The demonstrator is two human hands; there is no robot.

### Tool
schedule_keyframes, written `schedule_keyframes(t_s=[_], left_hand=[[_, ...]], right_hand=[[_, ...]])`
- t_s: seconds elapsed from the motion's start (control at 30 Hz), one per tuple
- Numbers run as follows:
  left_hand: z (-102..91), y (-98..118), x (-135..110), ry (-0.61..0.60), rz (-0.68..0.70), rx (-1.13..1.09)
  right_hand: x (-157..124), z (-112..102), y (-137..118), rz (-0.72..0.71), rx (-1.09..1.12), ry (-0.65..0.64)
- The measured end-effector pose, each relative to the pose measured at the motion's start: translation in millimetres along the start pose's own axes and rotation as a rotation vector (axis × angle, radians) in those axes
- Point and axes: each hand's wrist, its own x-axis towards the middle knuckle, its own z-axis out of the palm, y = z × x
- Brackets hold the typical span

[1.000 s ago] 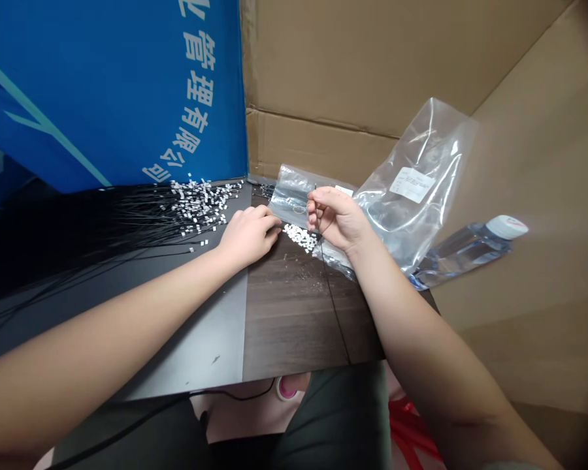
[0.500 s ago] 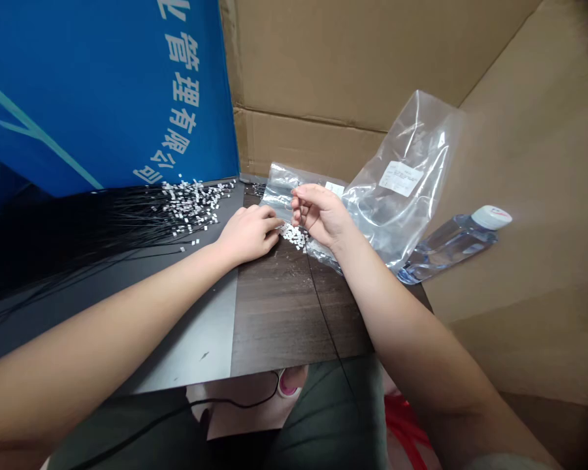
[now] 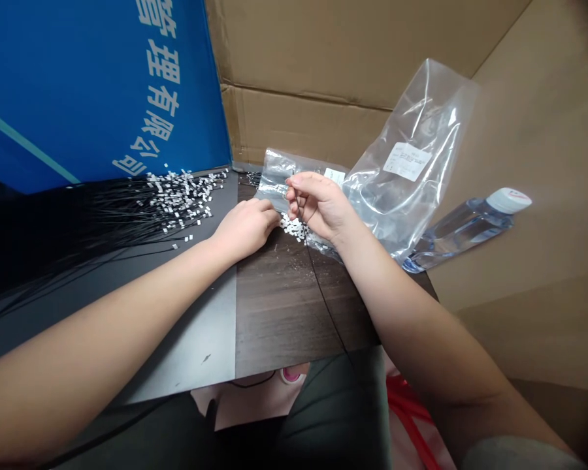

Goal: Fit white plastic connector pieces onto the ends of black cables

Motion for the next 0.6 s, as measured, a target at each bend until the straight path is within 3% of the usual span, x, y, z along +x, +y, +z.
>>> schedule_keyframes(t_s=[0.6], left_hand=[[-7.7, 6.0, -0.1, -0.055, -0.066, 0.082]], right_hand=[[1.7, -0.4, 1.2, -0.004, 0.006, 0.009]])
